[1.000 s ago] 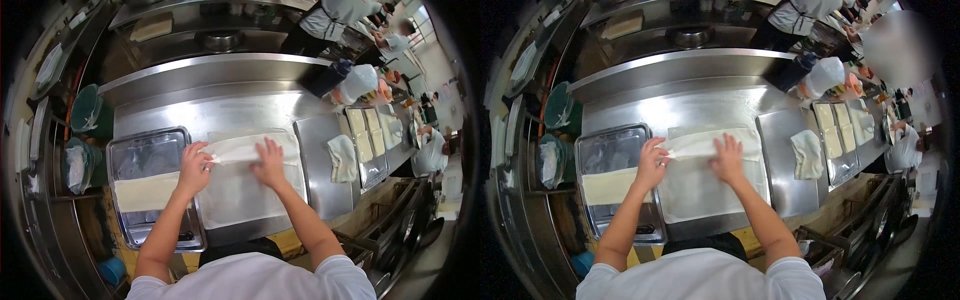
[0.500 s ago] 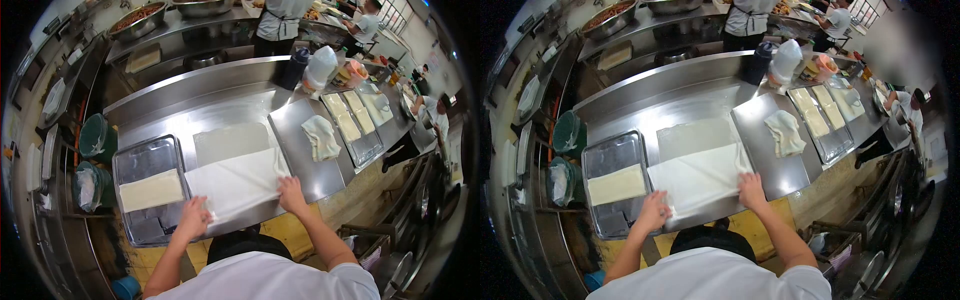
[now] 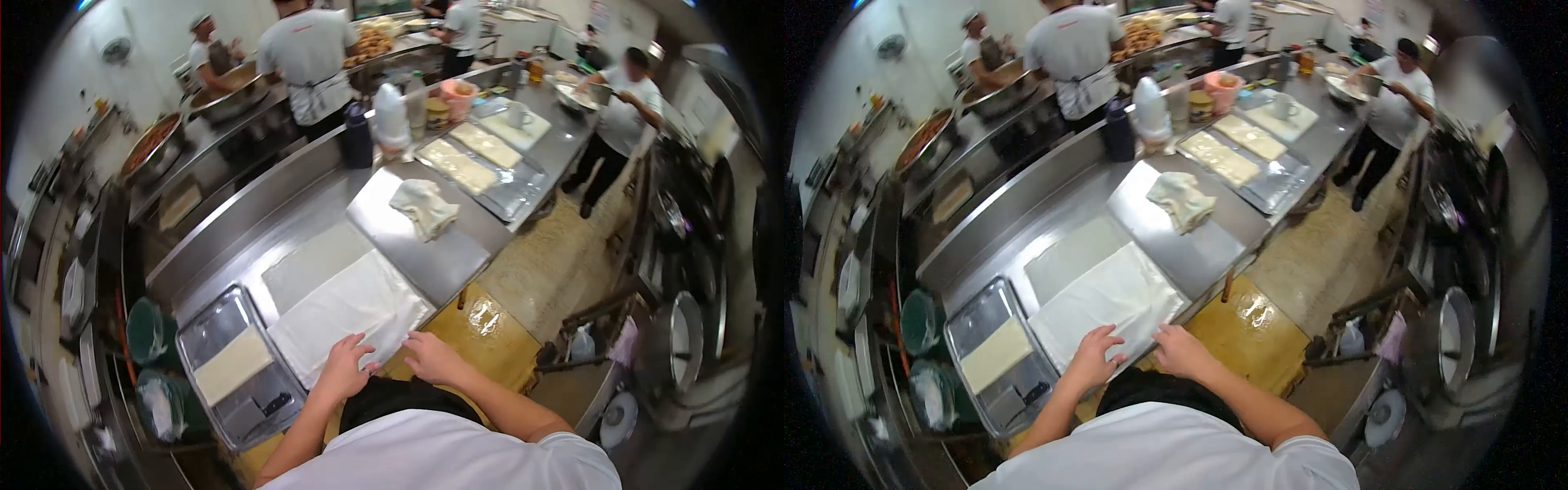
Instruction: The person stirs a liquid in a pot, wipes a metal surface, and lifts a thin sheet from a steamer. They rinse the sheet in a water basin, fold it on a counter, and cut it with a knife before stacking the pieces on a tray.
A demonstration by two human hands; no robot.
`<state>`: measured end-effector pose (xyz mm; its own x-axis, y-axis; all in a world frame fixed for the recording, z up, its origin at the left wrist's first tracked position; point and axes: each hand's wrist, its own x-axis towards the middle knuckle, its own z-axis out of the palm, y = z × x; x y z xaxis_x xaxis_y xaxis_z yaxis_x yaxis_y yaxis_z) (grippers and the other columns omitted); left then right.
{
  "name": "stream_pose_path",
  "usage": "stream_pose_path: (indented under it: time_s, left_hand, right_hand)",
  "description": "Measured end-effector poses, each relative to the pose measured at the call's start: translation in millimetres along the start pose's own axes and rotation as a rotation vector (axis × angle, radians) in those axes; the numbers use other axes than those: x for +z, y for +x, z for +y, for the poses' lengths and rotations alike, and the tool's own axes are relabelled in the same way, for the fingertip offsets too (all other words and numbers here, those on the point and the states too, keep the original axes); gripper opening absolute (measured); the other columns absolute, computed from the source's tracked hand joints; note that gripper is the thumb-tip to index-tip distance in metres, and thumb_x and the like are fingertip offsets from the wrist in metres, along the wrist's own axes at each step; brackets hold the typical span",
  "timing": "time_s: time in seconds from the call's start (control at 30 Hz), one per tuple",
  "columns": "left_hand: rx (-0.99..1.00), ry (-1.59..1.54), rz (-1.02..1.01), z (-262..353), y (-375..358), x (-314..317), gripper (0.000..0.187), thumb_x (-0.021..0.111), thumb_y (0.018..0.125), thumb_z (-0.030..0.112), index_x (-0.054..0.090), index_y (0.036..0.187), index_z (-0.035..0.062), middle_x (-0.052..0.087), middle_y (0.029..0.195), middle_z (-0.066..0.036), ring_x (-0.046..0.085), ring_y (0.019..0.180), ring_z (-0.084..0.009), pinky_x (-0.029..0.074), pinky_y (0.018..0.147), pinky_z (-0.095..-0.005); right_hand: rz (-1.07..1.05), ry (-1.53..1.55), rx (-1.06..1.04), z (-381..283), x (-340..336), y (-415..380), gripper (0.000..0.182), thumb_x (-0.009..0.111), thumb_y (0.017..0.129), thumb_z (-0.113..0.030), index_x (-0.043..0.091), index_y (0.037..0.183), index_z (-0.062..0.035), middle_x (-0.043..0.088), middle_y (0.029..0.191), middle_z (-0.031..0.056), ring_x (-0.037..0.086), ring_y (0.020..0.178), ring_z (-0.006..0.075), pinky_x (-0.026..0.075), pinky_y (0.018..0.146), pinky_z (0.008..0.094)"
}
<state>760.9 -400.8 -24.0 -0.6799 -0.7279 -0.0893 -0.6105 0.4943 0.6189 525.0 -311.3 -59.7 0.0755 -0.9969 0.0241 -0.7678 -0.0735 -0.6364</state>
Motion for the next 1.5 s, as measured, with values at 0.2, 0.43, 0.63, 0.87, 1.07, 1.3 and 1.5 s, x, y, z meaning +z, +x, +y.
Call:
stream_pose_path:
  time_s: [0.2, 0.43, 0.63, 0.87, 1.07, 1.3, 1.5]
  left_hand:
    - [0.271, 0.025, -0.198, 7.6, 11.8, 7.4, 0.036, 0.078, 0.087, 0.026, 0.072, 0.116, 0.0059, 0.058, 0.142, -0.019, 0.05, 0.134, -0.0368, 0.041, 0.112, -0.0437]
    - [0.552, 0.029, -0.483, -6.8, -2.3, 19.7, 0.033, 0.078, 0.087, 0.024, 0.073, 0.114, 0.0064, 0.063, 0.135, -0.016, 0.058, 0.126, -0.0361, 0.047, 0.106, -0.0437]
    - [0.703, 0.0, -0.663, -2.2, -32.3, 53.8, 0.034, 0.081, 0.084, 0.022, 0.073, 0.112, 0.0043, 0.067, 0.13, -0.017, 0.063, 0.117, -0.0368, 0.051, 0.102, -0.0433]
    - [0.89, -0.007, -0.812, 53.0, -77.8, 75.7, 0.032, 0.08, 0.083, 0.017, 0.072, 0.11, 0.0029, 0.068, 0.125, -0.02, 0.063, 0.116, -0.0392, 0.051, 0.099, -0.0446]
    - [1.112, 0.05, -0.91, 114.0, -153.9, 115.0, 0.029, 0.079, 0.084, 0.015, 0.071, 0.109, 0.0012, 0.069, 0.122, -0.022, 0.065, 0.112, -0.0411, 0.052, 0.096, -0.0449]
    - [1.408, 0.025, -1.213, 216.3, -361.1, 214.9, 0.029, 0.077, 0.087, 0.017, 0.072, 0.109, 0.0004, 0.071, 0.118, -0.021, 0.067, 0.111, -0.0398, 0.053, 0.096, -0.0437]
    - [1.559, 0.04, -1.365, 280.0, -529.7, 292.7, 0.027, 0.078, 0.085, 0.02, 0.073, 0.104, 0.0011, 0.072, 0.11, -0.021, 0.067, 0.106, -0.0396, 0.054, 0.093, -0.0448]
  right_hand:
    - [0.21, 0.01, 0.298, 1.2, 5.8, -77.5, 0.036, 0.068, 0.089, -0.02, 0.068, 0.117, 0.0014, 0.068, 0.117, 0.0218, 0.063, 0.112, 0.039, 0.049, 0.1, 0.0467]
    - [0.497, 0.079, 0.738, -101.2, 44.2, -159.8, 0.032, 0.068, 0.09, -0.021, 0.07, 0.116, -0.0019, 0.069, 0.113, 0.0217, 0.064, 0.108, 0.0409, 0.052, 0.095, 0.0464]
    - [0.596, 0.143, 0.976, -172.4, 100.4, -216.5, 0.034, 0.066, 0.092, -0.022, 0.069, 0.12, -0.0023, 0.069, 0.114, 0.0219, 0.063, 0.109, 0.0417, 0.051, 0.095, 0.0479]
    - [0.804, 0.15, 1.205, -233.6, 145.7, -292.6, 0.037, 0.064, 0.092, -0.022, 0.067, 0.124, -0.003, 0.067, 0.12, 0.0225, 0.062, 0.114, 0.0407, 0.049, 0.098, 0.0483]
    - [0.968, 0.224, 1.394, -303.4, 177.5, -386.6, 0.045, 0.066, 0.092, -0.029, 0.065, 0.13, -0.0062, 0.066, 0.127, 0.0183, 0.062, 0.117, 0.038, 0.05, 0.1, 0.0469]
    - [1.378, 0.224, 1.868, -413.9, 278.5, -594.6, 0.029, 0.068, 0.091, -0.032, 0.075, 0.095, -0.0041, 0.072, 0.094, 0.0196, 0.068, 0.092, 0.0411, 0.054, 0.083, 0.0481]
    - [1.595, -0.093, 2.364, -489.0, 421.6, -765.9, 0.028, 0.063, 0.092, -0.027, 0.074, 0.088, -0.0011, 0.072, 0.096, 0.0235, 0.067, 0.096, 0.0434, 0.054, 0.086, 0.0517]
